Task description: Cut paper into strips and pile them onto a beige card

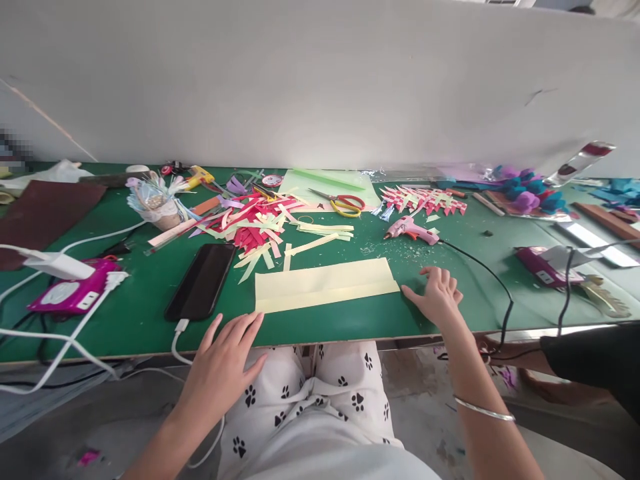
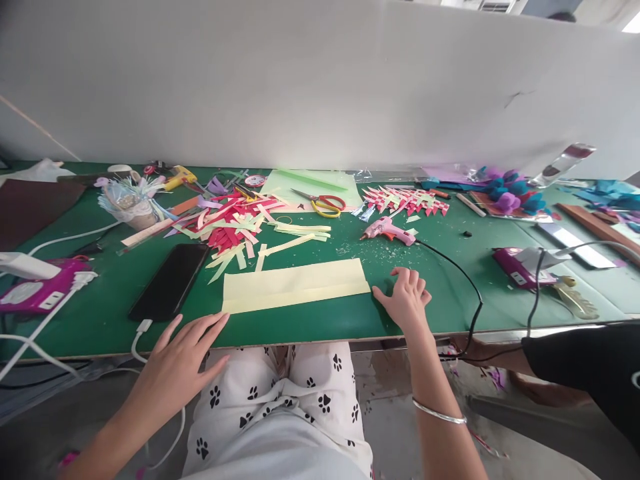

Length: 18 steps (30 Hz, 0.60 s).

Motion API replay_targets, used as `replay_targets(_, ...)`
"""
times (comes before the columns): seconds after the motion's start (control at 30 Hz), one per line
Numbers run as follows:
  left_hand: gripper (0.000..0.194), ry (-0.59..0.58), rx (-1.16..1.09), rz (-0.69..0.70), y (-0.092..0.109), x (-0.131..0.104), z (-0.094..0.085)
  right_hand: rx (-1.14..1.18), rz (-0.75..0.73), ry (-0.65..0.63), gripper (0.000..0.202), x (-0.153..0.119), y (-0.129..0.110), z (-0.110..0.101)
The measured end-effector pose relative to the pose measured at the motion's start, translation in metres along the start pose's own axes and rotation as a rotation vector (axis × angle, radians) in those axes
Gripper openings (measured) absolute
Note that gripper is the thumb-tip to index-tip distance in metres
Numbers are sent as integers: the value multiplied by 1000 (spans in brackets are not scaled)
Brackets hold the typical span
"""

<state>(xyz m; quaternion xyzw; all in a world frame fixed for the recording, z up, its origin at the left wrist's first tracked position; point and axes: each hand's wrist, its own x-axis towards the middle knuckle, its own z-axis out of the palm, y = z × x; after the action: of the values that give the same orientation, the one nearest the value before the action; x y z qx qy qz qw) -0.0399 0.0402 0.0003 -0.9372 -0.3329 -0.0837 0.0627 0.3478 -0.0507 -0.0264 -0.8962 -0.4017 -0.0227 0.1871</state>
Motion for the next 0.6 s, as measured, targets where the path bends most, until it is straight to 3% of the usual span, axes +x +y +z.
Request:
replay_targets(0.1,44,-6,-17,-15,-1,6,-6,57,-84,140,22,-3,-7,-8)
replay_targets(0.17,37,-9,-21,-30,-1,16,-11,151,-212,148,19,-9,-22,-11)
replay_targets(0.27,32,28,-10,-58,4,42,-17,210,-542,-49,26,-19,-53,-9)
replay_targets(0.33,30,66,-41,-27,12,62,-15,170,-680,-196,32,-24,-72,-5)
replay_targets(0.47,27,-27,-187,86,27,92,-3,109,-714,-322,28,-24,-89,-1)
replay_targets(0.6,16,-116,-284,102,31,101,6,132,-729,-386,22,-20,-91,-4)
